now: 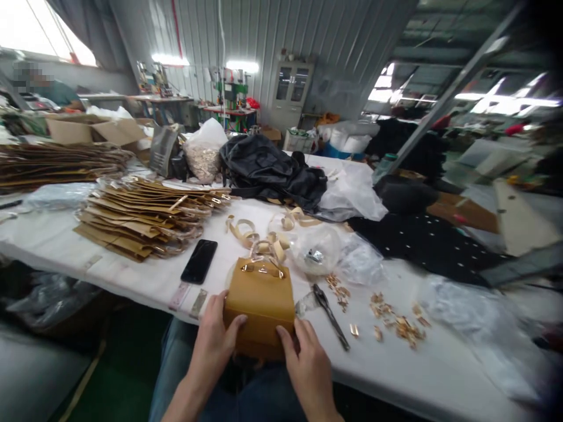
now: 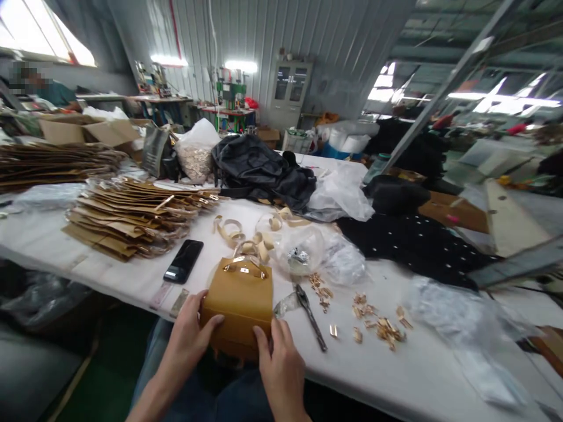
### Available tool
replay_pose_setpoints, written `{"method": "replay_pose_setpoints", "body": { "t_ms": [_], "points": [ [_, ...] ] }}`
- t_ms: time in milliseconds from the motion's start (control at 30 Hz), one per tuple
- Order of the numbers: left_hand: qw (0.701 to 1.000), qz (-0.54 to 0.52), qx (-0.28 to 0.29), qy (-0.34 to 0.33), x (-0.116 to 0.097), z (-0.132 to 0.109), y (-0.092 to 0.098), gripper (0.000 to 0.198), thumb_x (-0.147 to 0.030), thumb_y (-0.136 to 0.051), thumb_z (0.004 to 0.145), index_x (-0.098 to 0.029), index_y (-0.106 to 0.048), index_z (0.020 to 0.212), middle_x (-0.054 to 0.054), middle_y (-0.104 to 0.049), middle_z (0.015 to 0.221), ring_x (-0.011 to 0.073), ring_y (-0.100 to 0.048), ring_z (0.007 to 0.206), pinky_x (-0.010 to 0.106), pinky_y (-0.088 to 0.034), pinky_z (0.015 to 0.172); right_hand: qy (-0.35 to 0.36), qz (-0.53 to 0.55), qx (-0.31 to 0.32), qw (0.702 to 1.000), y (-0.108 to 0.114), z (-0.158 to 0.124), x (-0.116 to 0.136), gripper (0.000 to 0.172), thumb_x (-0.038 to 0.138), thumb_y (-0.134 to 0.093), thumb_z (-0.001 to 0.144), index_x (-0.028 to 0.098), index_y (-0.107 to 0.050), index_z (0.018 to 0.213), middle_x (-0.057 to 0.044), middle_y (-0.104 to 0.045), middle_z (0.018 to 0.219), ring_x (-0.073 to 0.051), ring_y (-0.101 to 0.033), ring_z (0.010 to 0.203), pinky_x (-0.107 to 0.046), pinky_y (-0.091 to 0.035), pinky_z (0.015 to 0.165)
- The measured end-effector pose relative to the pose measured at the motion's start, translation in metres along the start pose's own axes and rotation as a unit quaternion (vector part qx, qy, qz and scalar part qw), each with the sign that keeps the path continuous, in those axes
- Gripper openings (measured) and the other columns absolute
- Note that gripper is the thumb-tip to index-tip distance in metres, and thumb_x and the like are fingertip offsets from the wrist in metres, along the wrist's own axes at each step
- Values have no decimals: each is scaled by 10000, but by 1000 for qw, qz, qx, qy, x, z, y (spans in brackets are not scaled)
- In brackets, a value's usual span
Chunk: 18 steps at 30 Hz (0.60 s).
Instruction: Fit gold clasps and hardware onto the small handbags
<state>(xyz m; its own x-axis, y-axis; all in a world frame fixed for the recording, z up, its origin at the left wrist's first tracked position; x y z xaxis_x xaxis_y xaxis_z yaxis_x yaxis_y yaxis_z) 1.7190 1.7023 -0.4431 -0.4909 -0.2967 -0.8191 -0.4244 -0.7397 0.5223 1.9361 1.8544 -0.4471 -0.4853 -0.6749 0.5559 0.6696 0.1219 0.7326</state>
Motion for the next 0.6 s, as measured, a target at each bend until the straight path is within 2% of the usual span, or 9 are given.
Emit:
{"method": "replay_pose_setpoints", "body": {
  "t_ms": [100,300,367,467,533,600],
  "points": [
    [999,-31,9,21,-1,2,5,575,-308,-789,982,-198,-639,1526,158,-729,1391,371,-695,1327,569,-550,1183,17,-14,23,1000,-6,5,-6,469,652,-539,1184,238,-761,1186,-121,-789,1062,-313,-809,966,-387,-625,798],
    [994,-79,20,78,-9,1,17,654,-270,-839,902,-207,-609,1511,169,-681,1491,368,-648,1385,531,-523,1179,15,-43,47,998,-11,11,-13,581,705,-517,1165,244,-750,1433,-160,-799,1354,-335,-824,1115,-411,-676,823],
    [992,-93,14,81,-16,2,21,615,-248,-830,896,-202,-601,1465,170,-668,1493,354,-638,1386,517,-502,1198,10,-27,40,999,-14,24,-12,690,730,-541,1144,240,-651,1618,-181,-722,1545,-363,-779,1291,-455,-679,964],
    [987,-128,13,100,-25,6,26,571,-244,-794,922,-199,-584,1451,157,-702,1414,323,-674,1302,481,-517,1161,21,9,40,999,-23,54,-9,867,769,-548,1116,185,-515,1756,-206,-566,1754,-416,-612,1561,-561,-577,1227],
    [983,-138,14,117,-28,9,30,566,-270,-800,924,-194,-586,1442,142,-735,1318,314,-705,1211,461,-543,1102,20,27,57,998,-30,73,-7,921,780,-563,1095,144,-511,1759,-215,-547,1776,-434,-554,1616,-609,-508,1305],
    [982,-134,15,130,-26,11,33,568,-303,-824,912,-190,-601,1421,134,-752,1261,317,-720,1158,459,-559,1069,5,36,70,997,-33,82,-5,933,784,-607,1065,139,-546,1736,-217,-600,1724,-431,-633,1521,-605,-543,1263]
  ]
}}
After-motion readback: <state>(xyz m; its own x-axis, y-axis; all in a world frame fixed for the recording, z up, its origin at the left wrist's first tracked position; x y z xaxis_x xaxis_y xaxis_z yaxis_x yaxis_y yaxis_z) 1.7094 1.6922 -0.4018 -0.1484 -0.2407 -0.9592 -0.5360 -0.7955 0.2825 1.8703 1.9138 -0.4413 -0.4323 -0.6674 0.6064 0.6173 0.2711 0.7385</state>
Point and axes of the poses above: each hand's wrist, its own z-axis towards the middle knuckle, its own y-axis out of the back of the hand, x = y × z, the point moved 3 cm from there along z, towards the middle knuckle
